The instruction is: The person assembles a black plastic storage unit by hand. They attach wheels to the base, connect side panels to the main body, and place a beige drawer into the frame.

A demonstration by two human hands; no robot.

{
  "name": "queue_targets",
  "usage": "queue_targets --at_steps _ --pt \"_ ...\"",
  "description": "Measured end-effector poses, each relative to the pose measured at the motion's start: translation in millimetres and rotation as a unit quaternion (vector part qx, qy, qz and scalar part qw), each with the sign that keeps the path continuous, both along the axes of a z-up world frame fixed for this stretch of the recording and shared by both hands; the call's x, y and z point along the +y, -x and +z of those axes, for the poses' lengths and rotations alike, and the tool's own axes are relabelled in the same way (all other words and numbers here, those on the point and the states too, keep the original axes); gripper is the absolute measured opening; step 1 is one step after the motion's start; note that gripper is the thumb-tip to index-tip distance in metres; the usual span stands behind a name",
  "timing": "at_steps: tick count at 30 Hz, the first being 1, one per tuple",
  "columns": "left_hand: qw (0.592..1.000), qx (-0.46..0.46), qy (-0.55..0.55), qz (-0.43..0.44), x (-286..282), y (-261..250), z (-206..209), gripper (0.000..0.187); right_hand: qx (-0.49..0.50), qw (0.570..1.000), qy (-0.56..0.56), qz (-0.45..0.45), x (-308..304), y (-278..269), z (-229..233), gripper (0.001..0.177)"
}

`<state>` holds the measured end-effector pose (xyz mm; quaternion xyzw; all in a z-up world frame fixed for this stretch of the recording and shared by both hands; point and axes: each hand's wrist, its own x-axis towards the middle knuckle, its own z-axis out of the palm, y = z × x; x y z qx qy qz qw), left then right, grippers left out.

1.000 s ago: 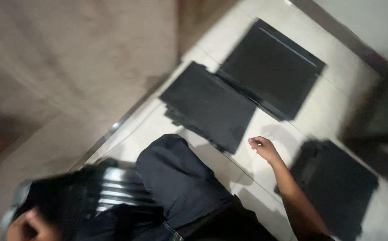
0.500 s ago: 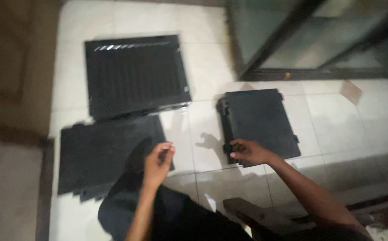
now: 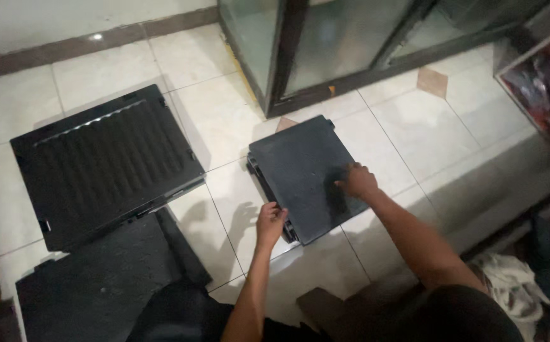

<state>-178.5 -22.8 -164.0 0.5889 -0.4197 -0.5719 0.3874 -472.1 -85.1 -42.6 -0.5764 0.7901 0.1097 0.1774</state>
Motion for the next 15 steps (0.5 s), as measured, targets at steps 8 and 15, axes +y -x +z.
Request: queue_targets --at_steps 8,15 --pt "0.981 -0.16 -0.01 -0.111 23 -2 -41 0.084 -0.098 0.988 -0.101 -0.063 -29 98 -40 0.114" --pt "0.973 -0.02 -0.166 -0.156 30 -42 -29 0.103 -0.253 0.951 -0.153 -0.094 -23 68 -62 0.114"
